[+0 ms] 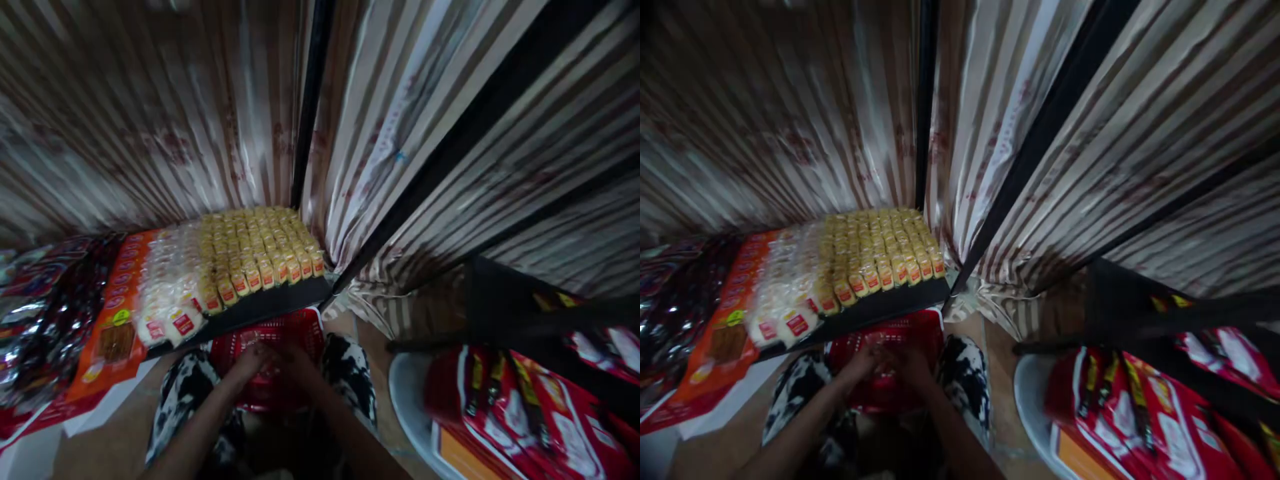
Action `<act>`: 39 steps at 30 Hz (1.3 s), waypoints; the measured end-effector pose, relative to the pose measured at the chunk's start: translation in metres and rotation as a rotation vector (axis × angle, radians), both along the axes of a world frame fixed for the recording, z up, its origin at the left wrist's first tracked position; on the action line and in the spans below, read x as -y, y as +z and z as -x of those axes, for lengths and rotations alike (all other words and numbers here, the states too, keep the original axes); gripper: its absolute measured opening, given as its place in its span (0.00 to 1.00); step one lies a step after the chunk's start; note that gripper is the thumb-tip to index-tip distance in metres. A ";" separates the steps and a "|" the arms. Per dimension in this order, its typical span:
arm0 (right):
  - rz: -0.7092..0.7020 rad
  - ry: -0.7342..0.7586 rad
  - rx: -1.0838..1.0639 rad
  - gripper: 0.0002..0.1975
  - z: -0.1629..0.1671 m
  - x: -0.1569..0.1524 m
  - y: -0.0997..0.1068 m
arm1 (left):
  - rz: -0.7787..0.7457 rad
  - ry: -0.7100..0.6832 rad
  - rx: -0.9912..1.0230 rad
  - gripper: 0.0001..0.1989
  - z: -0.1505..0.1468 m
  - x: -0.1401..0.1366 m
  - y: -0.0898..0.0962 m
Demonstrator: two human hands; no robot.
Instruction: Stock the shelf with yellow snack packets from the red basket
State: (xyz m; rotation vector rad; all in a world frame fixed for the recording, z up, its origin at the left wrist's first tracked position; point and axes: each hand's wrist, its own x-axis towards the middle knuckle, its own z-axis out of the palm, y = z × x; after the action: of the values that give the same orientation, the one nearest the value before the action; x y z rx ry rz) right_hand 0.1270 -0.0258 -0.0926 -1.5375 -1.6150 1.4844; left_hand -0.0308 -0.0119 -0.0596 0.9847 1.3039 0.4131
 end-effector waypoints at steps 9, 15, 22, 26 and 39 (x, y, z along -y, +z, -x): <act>0.136 -0.328 -0.562 0.27 -0.009 0.004 0.052 | -0.196 0.014 0.107 0.21 0.005 -0.006 0.064; 0.108 -0.416 -0.514 0.25 -0.006 -0.003 0.067 | -0.304 0.011 0.030 0.18 0.002 -0.016 0.075; 0.042 -0.417 -0.436 0.20 -0.001 -0.011 0.059 | -0.437 0.004 -0.096 0.13 -0.005 -0.028 0.071; -0.113 -0.498 -0.126 0.17 -0.001 -0.024 0.056 | -0.562 -0.019 -0.237 0.13 -0.011 -0.039 0.079; -0.561 -0.414 0.123 0.27 -0.004 -0.099 0.058 | -0.840 -0.045 -0.723 0.18 -0.039 -0.109 0.096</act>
State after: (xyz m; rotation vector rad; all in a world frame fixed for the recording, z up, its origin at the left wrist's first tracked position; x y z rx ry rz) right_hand 0.1309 0.0727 -0.0348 -1.5199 -1.4861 0.6561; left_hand 0.0081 0.0969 0.0363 1.9912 1.7835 0.6217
